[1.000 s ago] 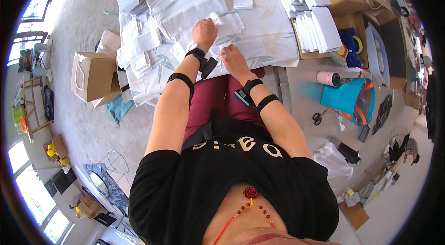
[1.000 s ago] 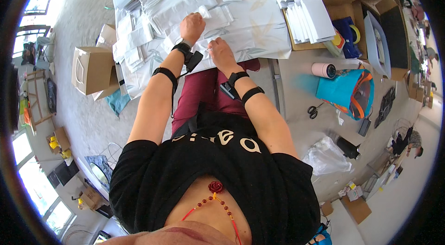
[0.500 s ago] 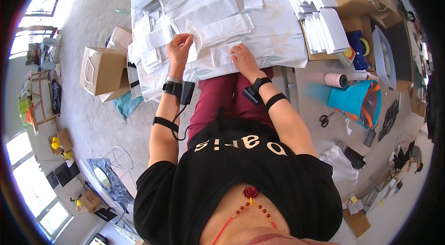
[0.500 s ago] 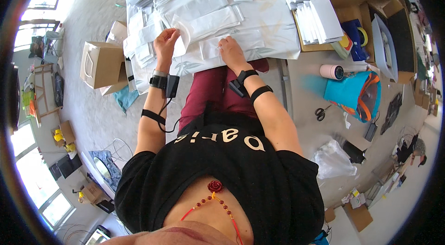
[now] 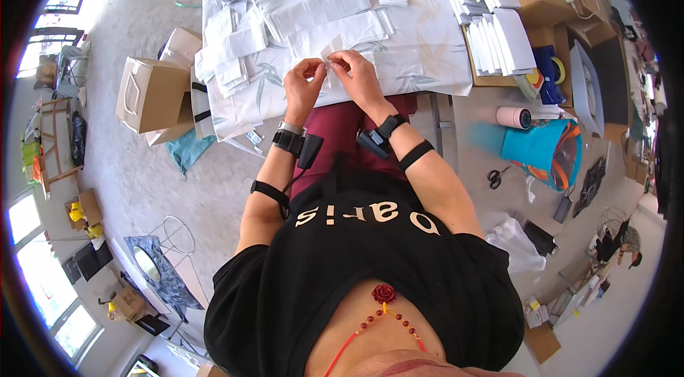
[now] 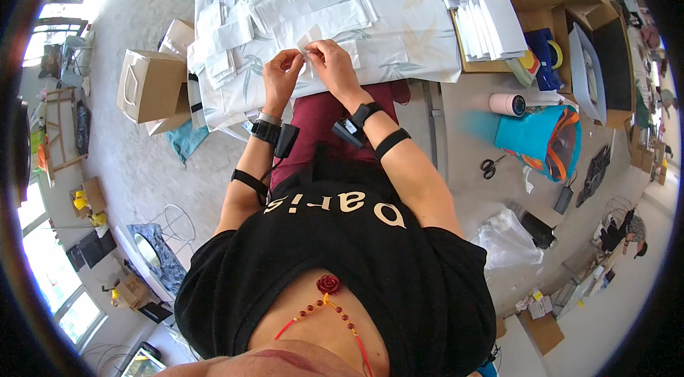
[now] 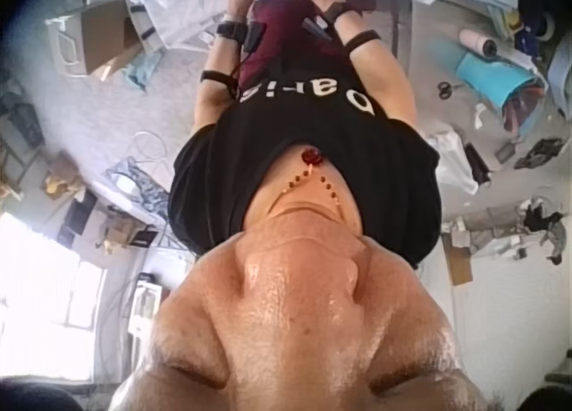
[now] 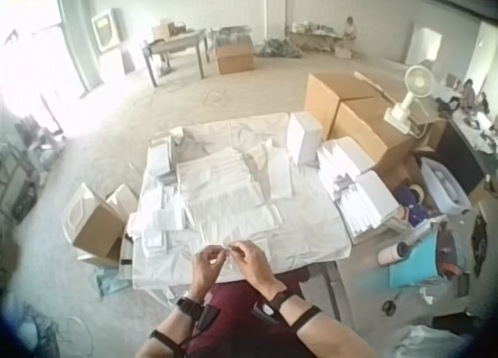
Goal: Folding white plastic or paper sheets on a workspace table for manufacturing or packaging.
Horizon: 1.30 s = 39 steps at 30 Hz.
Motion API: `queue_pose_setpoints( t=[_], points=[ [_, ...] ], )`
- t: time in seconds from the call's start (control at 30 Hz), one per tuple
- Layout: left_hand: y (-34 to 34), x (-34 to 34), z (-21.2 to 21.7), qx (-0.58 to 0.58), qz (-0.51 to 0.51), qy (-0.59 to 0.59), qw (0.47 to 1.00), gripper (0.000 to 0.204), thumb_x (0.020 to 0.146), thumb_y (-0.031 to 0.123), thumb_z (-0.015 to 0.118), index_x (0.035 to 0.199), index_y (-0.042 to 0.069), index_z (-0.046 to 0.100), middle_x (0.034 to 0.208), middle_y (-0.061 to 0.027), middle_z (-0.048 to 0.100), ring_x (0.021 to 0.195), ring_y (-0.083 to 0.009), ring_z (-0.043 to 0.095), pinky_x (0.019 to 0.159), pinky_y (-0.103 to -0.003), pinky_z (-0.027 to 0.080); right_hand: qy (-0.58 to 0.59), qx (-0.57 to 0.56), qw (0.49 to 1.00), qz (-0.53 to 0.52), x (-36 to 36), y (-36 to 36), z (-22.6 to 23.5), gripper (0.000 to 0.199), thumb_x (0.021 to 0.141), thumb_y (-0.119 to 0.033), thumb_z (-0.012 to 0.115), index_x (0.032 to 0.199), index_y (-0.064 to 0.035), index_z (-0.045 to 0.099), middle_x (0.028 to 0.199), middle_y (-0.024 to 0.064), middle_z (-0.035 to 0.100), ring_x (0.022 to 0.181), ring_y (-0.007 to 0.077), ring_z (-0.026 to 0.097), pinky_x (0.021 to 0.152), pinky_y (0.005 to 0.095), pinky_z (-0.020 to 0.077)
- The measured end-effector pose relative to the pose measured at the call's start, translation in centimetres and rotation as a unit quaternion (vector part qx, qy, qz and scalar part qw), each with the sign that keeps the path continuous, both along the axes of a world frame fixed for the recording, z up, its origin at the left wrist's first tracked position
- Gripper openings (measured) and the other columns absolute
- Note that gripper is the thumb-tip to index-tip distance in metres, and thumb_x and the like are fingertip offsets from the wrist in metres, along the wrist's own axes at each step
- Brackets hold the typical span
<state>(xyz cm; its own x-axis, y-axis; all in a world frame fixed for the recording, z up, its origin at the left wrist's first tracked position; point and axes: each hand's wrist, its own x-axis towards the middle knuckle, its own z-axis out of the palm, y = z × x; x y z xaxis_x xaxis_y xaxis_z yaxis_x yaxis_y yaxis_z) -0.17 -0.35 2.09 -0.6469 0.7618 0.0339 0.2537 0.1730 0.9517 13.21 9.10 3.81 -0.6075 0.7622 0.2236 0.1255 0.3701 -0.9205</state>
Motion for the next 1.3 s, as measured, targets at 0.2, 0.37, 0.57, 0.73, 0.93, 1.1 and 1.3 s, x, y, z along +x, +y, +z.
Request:
queue_pose_setpoints(
  t=[0.2, 0.37, 0.57, 0.73, 0.93, 1.1, 1.3],
  points=[
    [-0.7, 0.3, -0.3, 0.056, -0.002, -0.074, 0.996, 0.021, 0.095, 0.013, 0.074, 0.105, -0.005, 0.072, 0.093, -0.0095, 0.078, 0.087, -0.0132, 0.074, 0.081, -0.028, 0.058, 0.003, -0.003, 1.0, -0.012, -1.0, -1.3, -0.3, 0.018, 0.09, 0.002, 0.07, 0.109, -0.0003, 0.069, 0.101, 0.0156, 0.071, 0.09, 0.0296, 0.072, 0.08, 0.0371, 0.0577],
    [-0.9, 0.4, -0.1, 0.052, 0.022, -0.065, 0.996, 0.018, 0.095, 0.012, 0.075, 0.102, -0.004, 0.072, 0.092, -0.0087, 0.077, 0.085, -0.0122, 0.073, 0.08, -0.027, 0.058, 0.01, 0.017, 1.0, -0.013, -1.4, -1.8, -0.9, 0.017, 0.092, 0.001, 0.068, 0.109, 0.0003, 0.068, 0.102, 0.0168, 0.07, 0.091, 0.0325, 0.072, 0.08, 0.0401, 0.0569],
    [-1.2, 0.8, 1.2, 0.021, 0.042, -0.01, 0.999, 0.016, 0.095, 0.011, 0.074, 0.101, -0.004, 0.073, 0.089, -0.0068, 0.077, 0.083, -0.0096, 0.072, 0.078, -0.026, 0.058, -0.007, 0.051, 0.999, -0.012, -1.3, -2.3, -0.2, 0.013, 0.095, -0.002, 0.066, 0.107, -0.0002, 0.068, 0.102, 0.0173, 0.07, 0.091, 0.0355, 0.07, 0.08, 0.0418, 0.0564],
    [-1.3, 0.8, 1.5, 0.007, 0.04, 0.016, 0.999, 0.017, 0.095, 0.011, 0.074, 0.102, -0.005, 0.074, 0.089, -0.0083, 0.078, 0.083, -0.0106, 0.072, 0.078, -0.027, 0.059, 0.002, 0.045, 0.999, -0.021, -1.4, -2.2, 0.0, 0.011, 0.095, -0.006, 0.067, 0.105, -0.0001, 0.069, 0.1, 0.0171, 0.071, 0.089, 0.0349, 0.071, 0.079, 0.0415, 0.0566],
    [-1.3, 0.9, 1.5, 0.017, 0.027, 0.053, 0.998, 0.017, 0.094, 0.011, 0.074, 0.1, -0.004, 0.074, 0.087, -0.0119, 0.078, 0.082, -0.0148, 0.075, 0.078, -0.029, 0.059, -0.025, 0.037, 0.999, -0.018, -1.3, -1.5, 0.0, 0.012, 0.096, -0.008, 0.07, 0.104, 0.0008, 0.071, 0.099, 0.0141, 0.075, 0.086, 0.0271, 0.074, 0.073, 0.0358, 0.0584],
    [-1.1, 1.0, 2.2, 0.015, 0.018, 0.072, 0.997, 0.015, 0.092, 0.011, 0.074, 0.097, -0.003, 0.074, 0.085, -0.0144, 0.078, 0.08, -0.0192, 0.077, 0.078, -0.031, 0.059, -0.02, 0.016, 0.999, -0.02, -1.3, -1.4, 0.3, 0.008, 0.093, -0.006, 0.069, 0.098, 0.0001, 0.07, 0.092, 0.0153, 0.073, 0.083, 0.0304, 0.073, 0.074, 0.0387, 0.057],
    [-0.9, 1.1, 2.4, 0.017, 0.039, 0.098, 0.994, 0.012, 0.09, 0.009, 0.073, 0.093, -0.003, 0.073, 0.082, -0.0135, 0.076, 0.077, -0.0212, 0.075, 0.077, -0.032, 0.059, -0.01, 0.017, 0.998, -0.057, -1.2, -1.3, -0.1, 0.008, 0.09, -0.006, 0.069, 0.095, -0.0004, 0.068, 0.089, 0.0154, 0.073, 0.082, 0.0311, 0.073, 0.075, 0.0394, 0.0571]
  ],
)
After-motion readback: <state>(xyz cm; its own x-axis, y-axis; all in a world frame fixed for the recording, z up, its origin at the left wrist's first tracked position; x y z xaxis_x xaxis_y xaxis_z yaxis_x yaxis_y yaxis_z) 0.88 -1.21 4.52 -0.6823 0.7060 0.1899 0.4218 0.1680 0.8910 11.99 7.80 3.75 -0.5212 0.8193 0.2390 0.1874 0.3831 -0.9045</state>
